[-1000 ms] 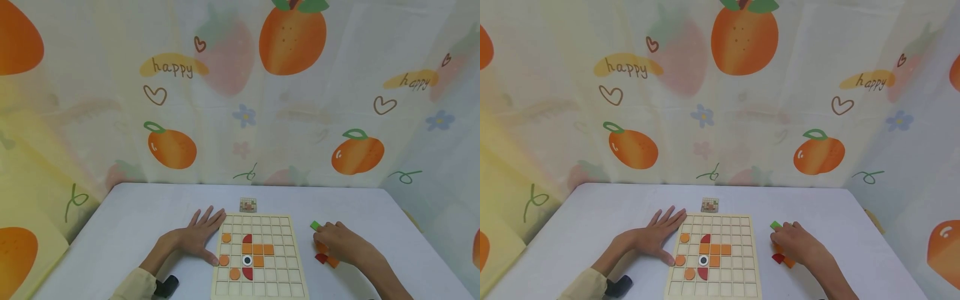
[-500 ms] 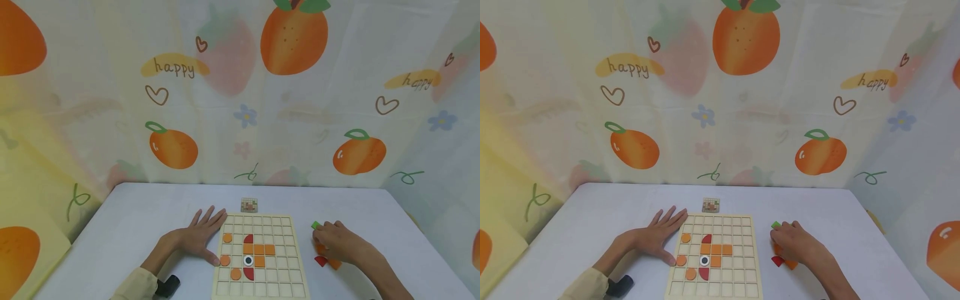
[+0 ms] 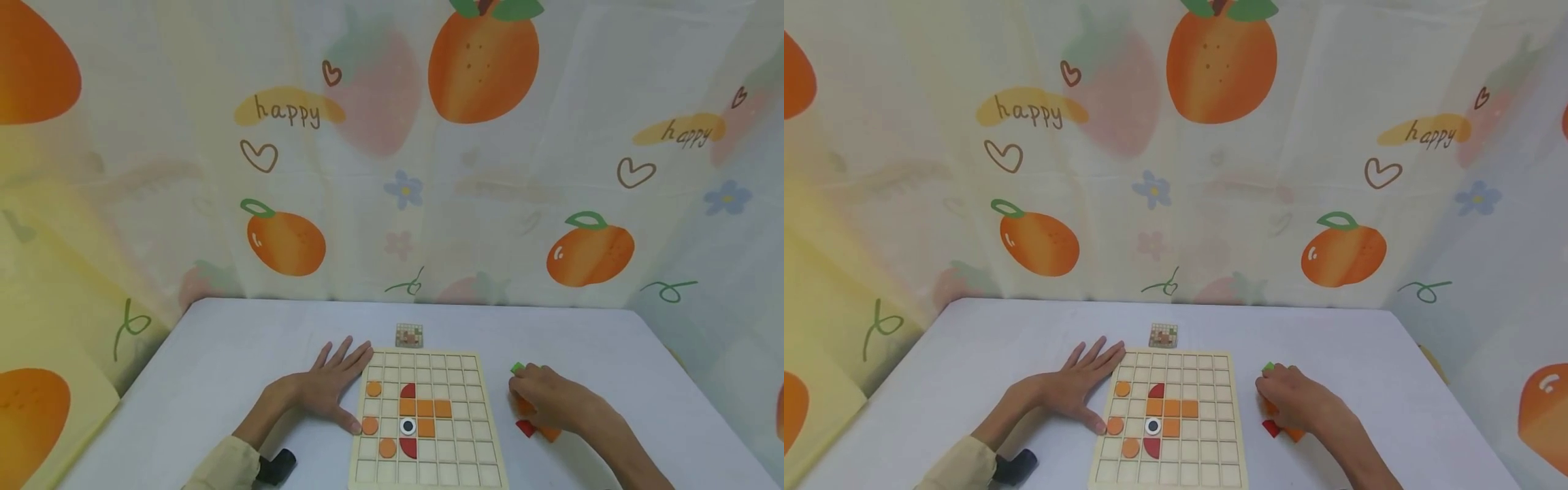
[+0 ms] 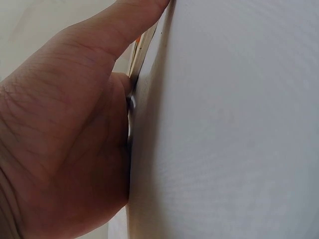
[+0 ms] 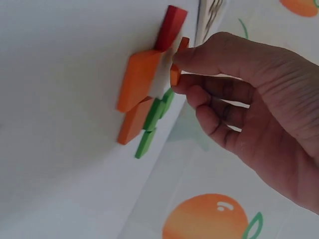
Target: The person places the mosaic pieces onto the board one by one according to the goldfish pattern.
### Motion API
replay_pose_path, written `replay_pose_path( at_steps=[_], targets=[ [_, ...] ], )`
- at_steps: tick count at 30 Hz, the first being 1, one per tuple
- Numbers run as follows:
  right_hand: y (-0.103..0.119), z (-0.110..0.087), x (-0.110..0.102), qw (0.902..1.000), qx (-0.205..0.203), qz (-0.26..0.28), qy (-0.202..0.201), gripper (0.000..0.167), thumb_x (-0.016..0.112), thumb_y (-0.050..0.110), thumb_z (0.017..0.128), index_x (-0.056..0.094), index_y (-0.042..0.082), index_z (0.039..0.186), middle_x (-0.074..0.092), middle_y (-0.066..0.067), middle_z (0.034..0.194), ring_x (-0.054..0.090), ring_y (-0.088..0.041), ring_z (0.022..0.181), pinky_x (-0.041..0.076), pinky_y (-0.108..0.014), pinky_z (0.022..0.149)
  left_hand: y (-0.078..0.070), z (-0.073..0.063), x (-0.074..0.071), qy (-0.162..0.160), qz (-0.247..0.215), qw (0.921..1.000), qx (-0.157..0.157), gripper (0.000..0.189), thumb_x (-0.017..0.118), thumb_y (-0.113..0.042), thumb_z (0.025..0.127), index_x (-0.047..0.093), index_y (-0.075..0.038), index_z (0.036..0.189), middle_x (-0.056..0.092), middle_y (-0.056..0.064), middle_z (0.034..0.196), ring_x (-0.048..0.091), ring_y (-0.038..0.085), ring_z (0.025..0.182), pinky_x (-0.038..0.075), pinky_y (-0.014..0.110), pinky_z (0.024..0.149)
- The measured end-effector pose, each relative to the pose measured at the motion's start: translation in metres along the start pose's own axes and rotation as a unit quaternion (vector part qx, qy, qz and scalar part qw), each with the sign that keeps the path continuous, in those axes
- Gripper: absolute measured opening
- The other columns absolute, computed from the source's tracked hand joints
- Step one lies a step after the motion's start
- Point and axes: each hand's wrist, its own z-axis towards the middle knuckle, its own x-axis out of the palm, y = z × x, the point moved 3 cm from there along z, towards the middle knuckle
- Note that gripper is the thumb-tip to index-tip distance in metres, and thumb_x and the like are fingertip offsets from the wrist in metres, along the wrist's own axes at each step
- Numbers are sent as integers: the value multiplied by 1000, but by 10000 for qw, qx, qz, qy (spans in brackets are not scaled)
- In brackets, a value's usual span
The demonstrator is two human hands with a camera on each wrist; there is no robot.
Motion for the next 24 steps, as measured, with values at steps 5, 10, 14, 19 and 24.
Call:
replay_pose_path(
  at_steps=[5, 10, 14, 19, 24],
  targets=[
    [13, 5, -9, 9996, -216, 86, -152, 28, 89, 8, 78, 64, 16, 88, 50, 13, 80, 40, -6, 76, 38, -22, 66, 0, 0, 1, -7, 47, 10000, 18, 134, 79, -73, 75, 3, -15, 169, -5, 4, 180, -14, 39, 165, -8, 67, 130],
    [30, 14, -17, 9995, -209, 241, 32, 24, 80, 2, 78, 68, 15, 94, 53, 12, 83, 42, -6, 77, 41, -21, 67, -1, -1, 0, -13, 110, 9999, 40, 135, 79, -73, 75, 3, -14, 169, -4, 6, 180, -13, 41, 165, -8, 69, 129],
    [42, 18, -20, 9990, -451, 37, 6, 22, 82, 6, 80, 68, 15, 95, 55, 12, 84, 42, -5, 78, 41, -21, 68, -3, -2, 0, -19, 103, 9999, 37, 135, 80, -73, 75, 4, -13, 169, -4, 6, 180, -12, 41, 165, -7, 69, 129],
    [57, 23, -25, 9972, -744, 15, -40, 19, 83, 11, 83, 71, 14, 97, 59, 12, 86, 41, -2, 78, 41, -19, 70, -3, -2, -1, -10, 106, 9999, -15, 134, 80, -72, 75, 4, -14, 169, -4, 5, 180, -12, 40, 165, -8, 68, 130],
    [68, 32, -25, 9969, -766, 144, 125, 16, 81, 14, 85, 72, 14, 99, 58, 12, 84, 42, -2, 79, 44, -19, 72, -3, -2, -1, -46, 114, 9999, -26, 134, 80, -72, 75, 5, -13, 169, -3, 5, 180, -12, 40, 165, -7, 68, 130]
  ],
)
